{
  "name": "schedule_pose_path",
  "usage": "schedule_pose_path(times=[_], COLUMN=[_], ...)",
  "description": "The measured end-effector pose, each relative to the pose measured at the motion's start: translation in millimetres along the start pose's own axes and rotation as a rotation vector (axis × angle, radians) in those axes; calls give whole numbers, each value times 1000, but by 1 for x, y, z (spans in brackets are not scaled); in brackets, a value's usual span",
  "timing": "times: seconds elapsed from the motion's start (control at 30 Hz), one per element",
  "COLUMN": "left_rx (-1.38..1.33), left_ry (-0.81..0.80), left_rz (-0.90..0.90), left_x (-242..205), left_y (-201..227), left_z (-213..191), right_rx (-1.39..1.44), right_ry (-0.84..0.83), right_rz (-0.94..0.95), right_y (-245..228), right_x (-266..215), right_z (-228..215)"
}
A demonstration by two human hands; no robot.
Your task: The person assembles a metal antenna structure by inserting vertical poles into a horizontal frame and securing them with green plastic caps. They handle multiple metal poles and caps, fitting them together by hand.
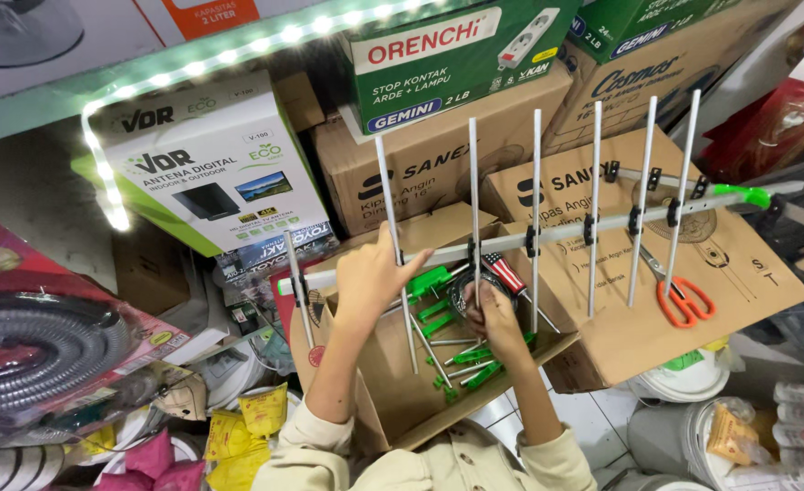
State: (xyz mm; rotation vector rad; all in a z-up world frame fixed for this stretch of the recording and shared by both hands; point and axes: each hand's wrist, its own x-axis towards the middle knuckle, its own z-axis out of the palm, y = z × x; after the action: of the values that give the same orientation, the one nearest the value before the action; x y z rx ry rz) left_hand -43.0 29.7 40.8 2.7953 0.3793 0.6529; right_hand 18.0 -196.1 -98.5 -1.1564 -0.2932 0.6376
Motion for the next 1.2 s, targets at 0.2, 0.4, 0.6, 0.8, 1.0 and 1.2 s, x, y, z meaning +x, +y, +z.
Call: schedule_pose_path(times=[0.2,0.4,0.6,0.8,1.0,1.2], left_rx=[42,38,41,19,10,19], left_ry=[190,221,247,186,230,247], left_rz=[33,-25,-26,-41,-14,-9], left_x=[-5,-10,-8,-4,-2,-2], left_y=[-5,11,12,3,7,8], left_z=[24,39,43,47,56,57], right_rx=[40,-690,-394,411,-438,-236], right_ry=[-45,473,248,-216,260,165], right_rz=[15,-364,-167,181,-133,-113], right_y=[-2,5,8,7,-1,-1], right_x=[11,-3,1,5,-9,-7], right_z=[-7,19,-9,-51,-14,-21])
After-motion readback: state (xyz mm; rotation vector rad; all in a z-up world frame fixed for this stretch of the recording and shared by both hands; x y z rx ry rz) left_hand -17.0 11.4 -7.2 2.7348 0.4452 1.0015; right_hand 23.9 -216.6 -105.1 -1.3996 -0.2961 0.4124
